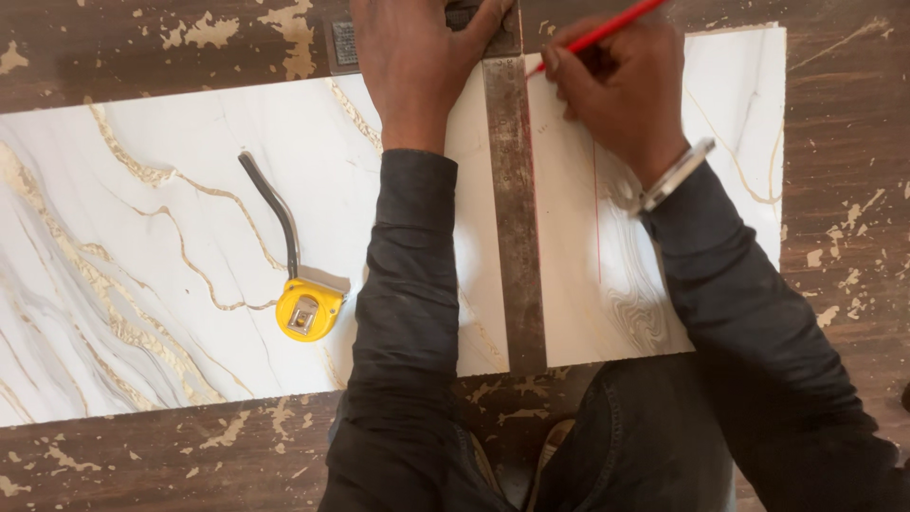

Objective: The person sits on the workshop floor with a stack of white marble-pattern boards across their lap. They position an L-shaped metal square on a board, draw straight red pencil lines along it, then extend a tape measure across the boards and mark measurement points with the pencil, repeating across the stack.

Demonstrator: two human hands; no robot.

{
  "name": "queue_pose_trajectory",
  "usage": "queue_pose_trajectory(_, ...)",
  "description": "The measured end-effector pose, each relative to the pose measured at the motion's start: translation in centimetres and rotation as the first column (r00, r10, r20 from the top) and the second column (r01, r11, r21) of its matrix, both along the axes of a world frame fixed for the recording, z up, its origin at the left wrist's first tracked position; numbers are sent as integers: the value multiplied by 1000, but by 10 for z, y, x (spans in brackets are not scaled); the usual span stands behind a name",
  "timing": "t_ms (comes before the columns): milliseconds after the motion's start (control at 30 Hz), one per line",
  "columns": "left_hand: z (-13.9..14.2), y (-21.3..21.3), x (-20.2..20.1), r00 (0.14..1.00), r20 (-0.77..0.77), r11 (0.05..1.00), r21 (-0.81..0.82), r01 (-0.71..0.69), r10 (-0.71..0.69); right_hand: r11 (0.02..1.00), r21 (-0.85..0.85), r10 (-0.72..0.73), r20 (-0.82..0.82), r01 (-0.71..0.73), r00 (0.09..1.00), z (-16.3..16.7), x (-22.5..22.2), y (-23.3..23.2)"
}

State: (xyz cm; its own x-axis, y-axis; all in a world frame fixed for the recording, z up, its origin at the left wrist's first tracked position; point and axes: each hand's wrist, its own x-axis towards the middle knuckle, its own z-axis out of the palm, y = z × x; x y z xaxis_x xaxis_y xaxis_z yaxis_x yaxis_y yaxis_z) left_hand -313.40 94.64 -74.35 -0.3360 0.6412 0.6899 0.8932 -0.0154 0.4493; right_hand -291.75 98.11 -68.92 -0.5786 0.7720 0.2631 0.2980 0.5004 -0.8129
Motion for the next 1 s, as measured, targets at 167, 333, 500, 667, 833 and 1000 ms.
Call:
queue_pose_trajectory(167, 3, 0, 0, 999, 39, 1000, -19, 11, -11, 1000, 18, 26, -89, -24, 996, -6, -8, 12)
queue_pose_trajectory(333, 9, -1, 1, 1000, 7, 1000, -1, -17, 17, 998, 56, -11, -67, 15, 998, -6, -8, 7)
queue_pose_trajectory(500, 12, 2, 2, 997, 78, 993, -116, 32, -23, 998, 31, -57, -146, 62, 988, 0, -3, 1)
queue_pose_trajectory(667, 9, 0, 2, 999, 41, 999, -40, 13, -11, 995, 64, -66, -109, 73, 992, -1, -6, -7)
queue_pose_trajectory(833, 2, -1, 0, 1000, 16, 1000, 5, -6, 5, 994, 93, -40, -120, 51, 992, -4, -9, -10)
queue_pose_trajectory(1000, -5, 1, -1, 1000, 23, 999, -35, -3, 4, 992, 108, -52, -114, 65, 992, -4, -10, -11)
